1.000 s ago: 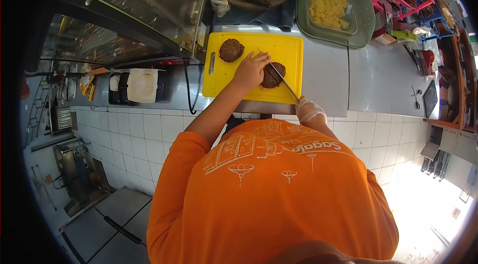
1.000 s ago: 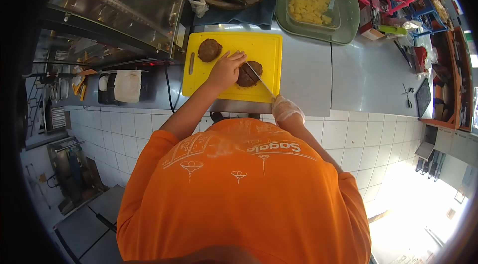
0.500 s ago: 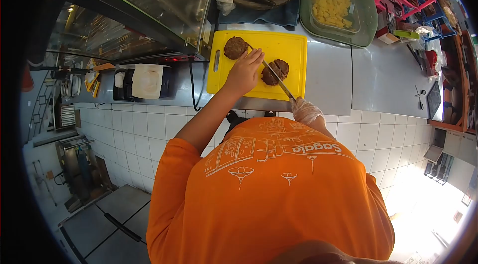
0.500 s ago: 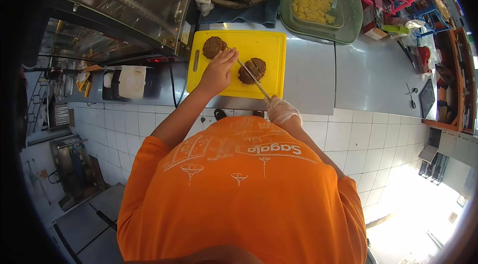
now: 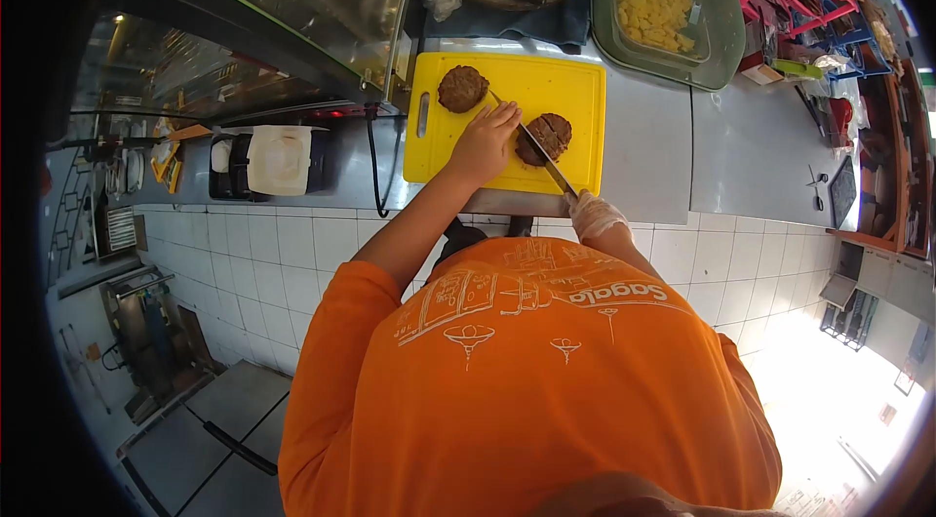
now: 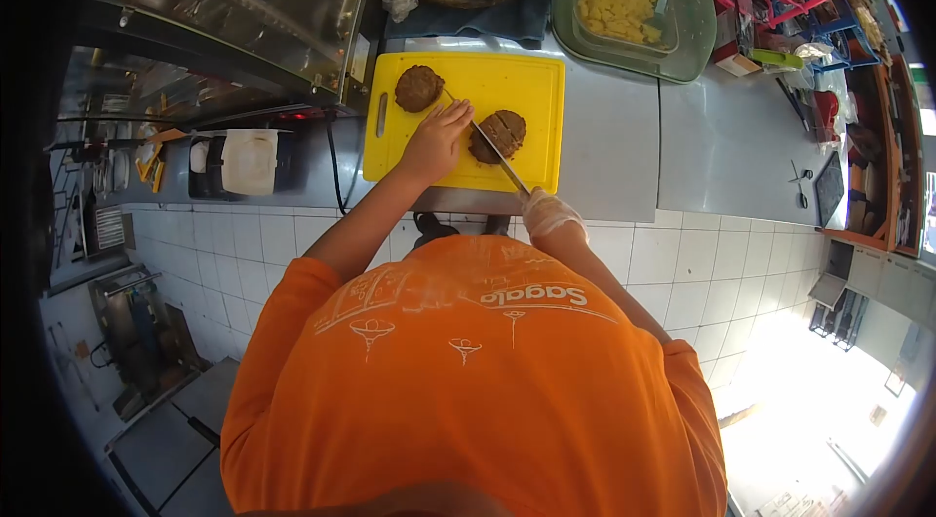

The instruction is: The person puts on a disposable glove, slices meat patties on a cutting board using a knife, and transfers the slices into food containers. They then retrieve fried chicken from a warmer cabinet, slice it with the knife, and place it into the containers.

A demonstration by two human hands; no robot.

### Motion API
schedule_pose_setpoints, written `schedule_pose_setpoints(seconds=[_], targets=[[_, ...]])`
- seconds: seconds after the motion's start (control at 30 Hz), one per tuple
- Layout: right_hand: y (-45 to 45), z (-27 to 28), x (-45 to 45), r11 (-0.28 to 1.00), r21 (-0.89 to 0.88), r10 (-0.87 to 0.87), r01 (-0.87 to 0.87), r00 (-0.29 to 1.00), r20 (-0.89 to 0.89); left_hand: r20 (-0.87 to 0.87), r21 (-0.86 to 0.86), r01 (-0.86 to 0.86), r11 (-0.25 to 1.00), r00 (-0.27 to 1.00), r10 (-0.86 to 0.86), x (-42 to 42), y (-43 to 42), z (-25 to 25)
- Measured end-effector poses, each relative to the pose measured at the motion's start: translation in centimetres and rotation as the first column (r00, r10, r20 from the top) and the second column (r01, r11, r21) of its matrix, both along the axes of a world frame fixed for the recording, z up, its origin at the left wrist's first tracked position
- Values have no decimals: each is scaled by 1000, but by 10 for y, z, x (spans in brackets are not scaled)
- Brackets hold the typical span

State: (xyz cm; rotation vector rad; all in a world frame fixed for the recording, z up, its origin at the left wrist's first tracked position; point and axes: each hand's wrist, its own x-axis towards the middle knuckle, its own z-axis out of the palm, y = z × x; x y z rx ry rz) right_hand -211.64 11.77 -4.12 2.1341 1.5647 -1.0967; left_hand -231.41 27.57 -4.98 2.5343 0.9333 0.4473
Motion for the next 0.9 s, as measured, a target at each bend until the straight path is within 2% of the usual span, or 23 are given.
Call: schedule_pose_setpoints(seconds=[0.1,0.2,0.3,0.4,0.47,0.5,0.53,0.6,0.7,0.73,0.8,0.9], targets=[[6,37,-12,997,-29,-76,76,997,9,17,-26,15,1000,1000,-14,-4,2,1],[-3,14,-6,998,41,40,-41,998,39,35,-41,29,999,999,-27,-5,-1,7],[-6,28,12,884,131,432,-449,891,140,111,20,-78,997,991,75,-3,-8,17],[-7,66,33,872,59,451,-487,842,296,341,-211,-281,936,876,340,-9,-30,42],[-12,84,65,827,93,474,-555,777,414,172,-435,-426,794,826,537,-12,-50,36],[-17,69,90,775,97,509,-625,707,492,68,-528,-492,692,788,612,-14,-58,30],[-20,55,115,717,93,533,-691,629,566,27,-657,-458,599,780,625,-14,-64,23],[-16,59,143,659,59,600,-750,571,560,-53,-857,-360,368,772,633,-10,-71,9],[-8,76,147,603,-54,686,-796,482,545,0,-800,-364,477,795,607,0,-73,-8],[-6,84,143,585,-102,713,-804,451,537,9,-723,-400,563,810,587,4,-73,-5],[-7,81,141,583,-98,725,-807,462,510,16,-543,-449,709,839,544,10,-74,3],[-6,81,133,631,-119,721,-767,523,454,-64,-447,-460,767,872,485,13,-74,16]])
